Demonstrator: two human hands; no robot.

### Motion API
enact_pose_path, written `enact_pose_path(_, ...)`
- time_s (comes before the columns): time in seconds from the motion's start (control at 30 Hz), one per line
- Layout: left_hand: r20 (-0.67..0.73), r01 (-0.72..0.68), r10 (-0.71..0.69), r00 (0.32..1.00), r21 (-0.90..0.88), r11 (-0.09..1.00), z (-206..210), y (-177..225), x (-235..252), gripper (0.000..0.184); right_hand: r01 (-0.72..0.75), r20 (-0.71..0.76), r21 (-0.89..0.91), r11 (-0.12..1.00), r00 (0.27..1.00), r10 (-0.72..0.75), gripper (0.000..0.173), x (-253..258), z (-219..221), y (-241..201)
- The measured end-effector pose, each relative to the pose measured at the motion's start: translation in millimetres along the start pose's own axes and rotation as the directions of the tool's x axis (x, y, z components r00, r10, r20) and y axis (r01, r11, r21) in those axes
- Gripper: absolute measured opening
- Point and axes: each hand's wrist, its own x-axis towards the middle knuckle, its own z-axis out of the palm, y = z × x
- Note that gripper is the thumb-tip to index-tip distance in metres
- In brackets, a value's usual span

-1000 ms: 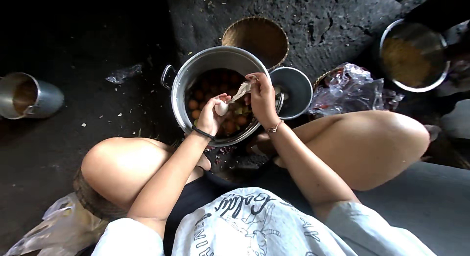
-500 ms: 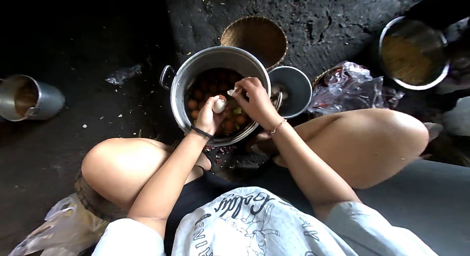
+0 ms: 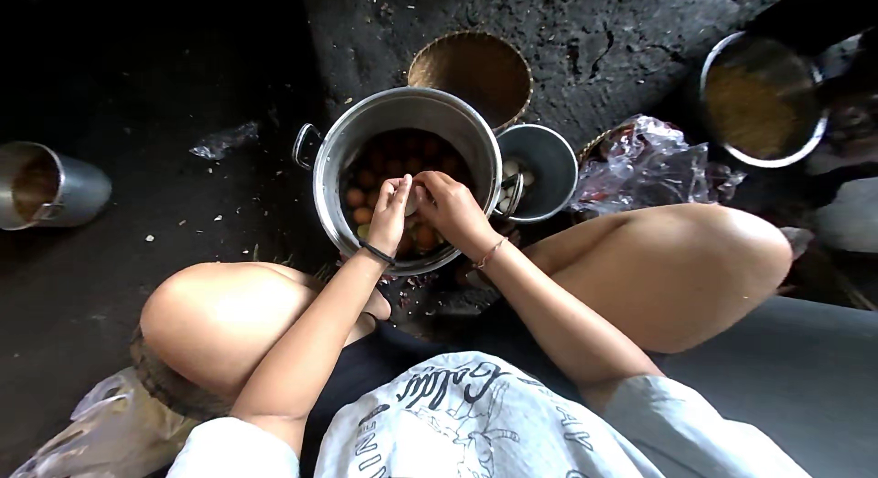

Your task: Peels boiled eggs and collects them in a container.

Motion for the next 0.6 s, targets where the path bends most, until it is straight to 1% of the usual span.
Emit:
enact_pose_path(0.1,-0.008,0.050,-0.051,0.999,-0.072,0.996,3,6,-2,0.038,-0.054,-0.034,-0.008,0.998,0.998,0.054,0.021,1,-2,4)
enact_pose_path(0.17,-0.039,0.131,-0.139,0.990,-0.167,0.977,5,15,-5,0.034,-0.121,-0.045,0.002,0.993,0.992,0.121,0.019,2,-8,6)
enact_pose_path(0.2,-0.053,0.171,-0.188,0.981,-0.229,0.958,6,19,-6,0.033,-0.169,-0.027,-0.003,0.986,0.985,0.169,0.019,3,-12,6)
enact_pose_path(0.27,-0.061,0.245,-0.281,0.958,-0.336,0.909,4,25,-6,0.035,-0.223,-0.011,-0.058,0.973,0.975,0.223,0.020,6,-18,7)
enact_pose_path(0.33,-0.068,0.299,-0.350,0.934,-0.384,0.874,0,22,-5,0.041,-0.243,0.030,-0.122,0.962,0.968,0.248,0.025,7,-19,7)
enact_pose_path(0.4,-0.083,0.329,-0.385,0.919,-0.377,0.866,-3,15,-2,0.048,-0.215,0.075,-0.144,0.966,0.971,0.227,0.031,6,-18,6)
enact_pose_path(0.43,-0.096,0.336,-0.394,0.914,-0.366,0.868,-4,13,-1,0.049,-0.181,0.068,-0.123,0.976,0.979,0.191,0.031,5,-16,6)
enact_pose_path(0.5,-0.109,0.339,-0.405,0.908,-0.380,0.861,-4,11,0,0.049,-0.087,0.026,-0.011,0.996,0.996,0.087,0.028,1,-11,2)
enact_pose_path(0.57,-0.083,0.329,-0.400,0.913,-0.428,0.842,-3,11,0,0.047,0.021,0.004,0.136,0.990,1.000,-0.022,0.029,-4,-6,-3)
enact_pose_path(0.6,-0.070,0.320,-0.388,0.919,-0.443,0.837,-2,12,-1,0.047,0.062,-0.008,0.175,0.983,0.998,-0.062,0.028,-5,-2,-4)
